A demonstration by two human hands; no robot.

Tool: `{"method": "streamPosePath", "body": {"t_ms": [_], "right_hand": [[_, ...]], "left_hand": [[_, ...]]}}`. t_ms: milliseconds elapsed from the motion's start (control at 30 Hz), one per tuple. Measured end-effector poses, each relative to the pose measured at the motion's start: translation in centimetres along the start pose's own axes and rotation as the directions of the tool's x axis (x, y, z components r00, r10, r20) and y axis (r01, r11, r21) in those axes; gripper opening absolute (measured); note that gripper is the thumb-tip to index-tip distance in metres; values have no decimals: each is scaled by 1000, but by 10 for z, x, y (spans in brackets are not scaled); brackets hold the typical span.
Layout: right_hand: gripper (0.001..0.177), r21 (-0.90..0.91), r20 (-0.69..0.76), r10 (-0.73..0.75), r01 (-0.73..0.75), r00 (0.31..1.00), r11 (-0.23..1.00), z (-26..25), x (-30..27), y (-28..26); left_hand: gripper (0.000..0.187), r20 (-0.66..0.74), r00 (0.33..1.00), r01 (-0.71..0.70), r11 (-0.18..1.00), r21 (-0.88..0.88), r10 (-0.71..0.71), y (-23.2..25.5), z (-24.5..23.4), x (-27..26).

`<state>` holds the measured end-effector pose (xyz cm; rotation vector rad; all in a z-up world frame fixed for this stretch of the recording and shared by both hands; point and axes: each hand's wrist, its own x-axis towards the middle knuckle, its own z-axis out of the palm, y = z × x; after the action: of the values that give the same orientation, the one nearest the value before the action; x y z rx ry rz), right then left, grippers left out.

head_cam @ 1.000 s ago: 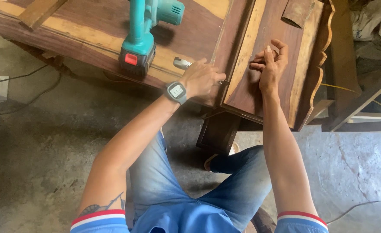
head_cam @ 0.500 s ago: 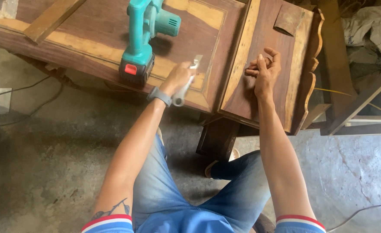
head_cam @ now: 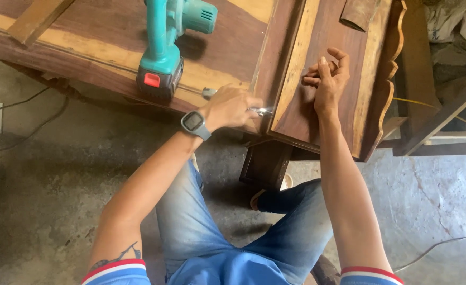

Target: The person uses a metal rasp to smooth the edges of a wooden furniture piece. They then switch to a piece of sandpaper to sand the surface and edges of the wood, working along the seams and corners.

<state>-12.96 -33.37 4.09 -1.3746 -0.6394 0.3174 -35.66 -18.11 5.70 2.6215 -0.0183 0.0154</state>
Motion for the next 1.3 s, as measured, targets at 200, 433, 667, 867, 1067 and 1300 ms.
{"method": "streamPosePath", "body": {"t_ms": [200,433,667,867,1067,1300], "right_hand": [[33,-10,-5,-3,3,1000,1000,1,0,1],[31,-50,2,-12,12,1000,999,2,-1,-2],[28,3,2,12,-12,1000,1000,-1,1,1],[28,23,-40,-2,2,999,1000,-6,-14,19],[17,-280,-102,-78,47,992,959,-12,-85,-16],[16,-874,-28,-420,182,907,451,-107,-82,16]], "left_hand": [[21,51,999,-8,991,130,2,-1,-4,11],[64,176,984,-45,989,143,19,-8,-17,24],[24,-146,957,217,952,-218,-251,-1,-16,1],[29,-421,644,404,751,-523,-639,11,30,-4],[30,-282,819,445,863,-239,-500,27,42,-15],[25,-354,925,192,974,121,-139,-6,72,7]]}}
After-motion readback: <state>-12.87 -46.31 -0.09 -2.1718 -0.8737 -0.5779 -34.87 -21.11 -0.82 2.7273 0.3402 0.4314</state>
